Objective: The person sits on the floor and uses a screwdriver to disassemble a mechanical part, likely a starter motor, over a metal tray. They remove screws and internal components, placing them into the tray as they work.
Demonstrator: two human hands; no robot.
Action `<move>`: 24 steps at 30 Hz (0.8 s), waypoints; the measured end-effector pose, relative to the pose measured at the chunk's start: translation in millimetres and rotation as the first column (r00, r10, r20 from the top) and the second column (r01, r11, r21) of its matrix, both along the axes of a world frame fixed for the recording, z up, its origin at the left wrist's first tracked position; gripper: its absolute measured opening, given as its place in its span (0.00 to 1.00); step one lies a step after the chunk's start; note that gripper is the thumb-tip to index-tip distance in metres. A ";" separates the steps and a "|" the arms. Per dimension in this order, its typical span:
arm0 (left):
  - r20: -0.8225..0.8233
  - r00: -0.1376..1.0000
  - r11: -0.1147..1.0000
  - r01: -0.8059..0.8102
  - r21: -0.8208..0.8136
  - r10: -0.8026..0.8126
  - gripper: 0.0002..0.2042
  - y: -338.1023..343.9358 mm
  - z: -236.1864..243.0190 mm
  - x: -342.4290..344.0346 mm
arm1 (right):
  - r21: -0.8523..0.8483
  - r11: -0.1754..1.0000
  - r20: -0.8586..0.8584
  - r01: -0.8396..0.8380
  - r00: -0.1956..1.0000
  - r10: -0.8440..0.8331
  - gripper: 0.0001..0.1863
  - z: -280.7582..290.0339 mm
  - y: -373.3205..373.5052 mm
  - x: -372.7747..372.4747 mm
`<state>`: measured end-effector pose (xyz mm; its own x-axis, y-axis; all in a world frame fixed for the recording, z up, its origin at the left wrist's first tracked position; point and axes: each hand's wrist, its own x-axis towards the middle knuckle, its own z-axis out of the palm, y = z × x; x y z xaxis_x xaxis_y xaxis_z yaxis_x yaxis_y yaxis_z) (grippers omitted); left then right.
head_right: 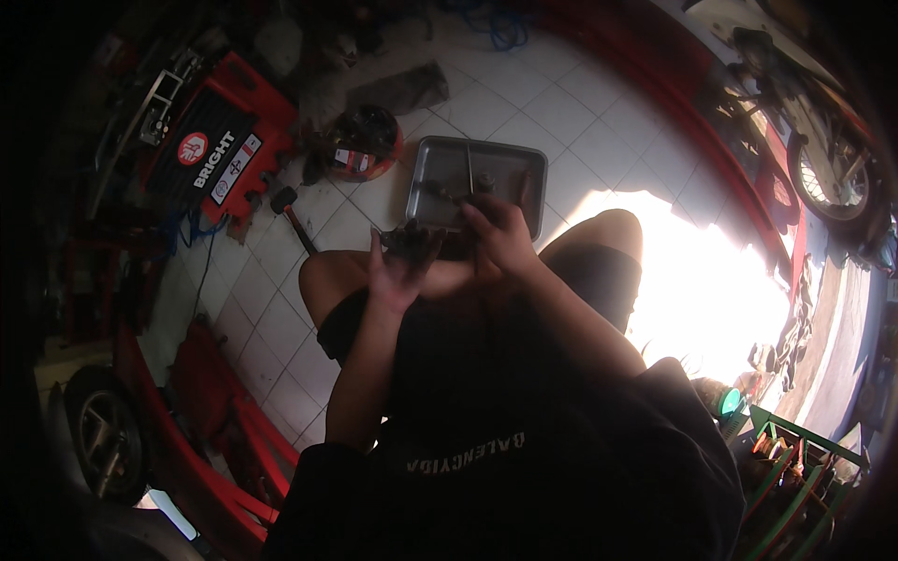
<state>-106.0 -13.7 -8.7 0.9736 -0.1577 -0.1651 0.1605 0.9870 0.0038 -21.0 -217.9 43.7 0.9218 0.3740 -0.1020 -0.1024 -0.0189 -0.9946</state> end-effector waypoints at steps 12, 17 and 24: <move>-0.181 0.983 0.974 0.008 0.226 0.034 0.30 1.2 -15.5 16.4 | -0.221 0.973 0.315 -0.063 0.940 0.133 0.14 2.1 -13.2 -5.6; -0.119 0.979 0.787 -0.058 0.614 0.165 0.21 9.2 -48.9 17.5 | -0.231 0.971 0.378 -0.061 0.914 0.147 0.14 5.2 -8.4 -10.5; 0.261 0.911 -0.198 -0.205 0.959 0.320 0.41 -6.4 -40.1 22.2 | -0.272 0.961 0.386 -0.060 0.907 0.166 0.14 -1.2 -4.9 -11.1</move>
<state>-83.8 -20.1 -48.8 0.8599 0.4957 0.1217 -0.0548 -0.1473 0.9876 -32.1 -222.8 42.5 0.8565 0.4892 0.1647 0.3222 -0.2573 -0.9110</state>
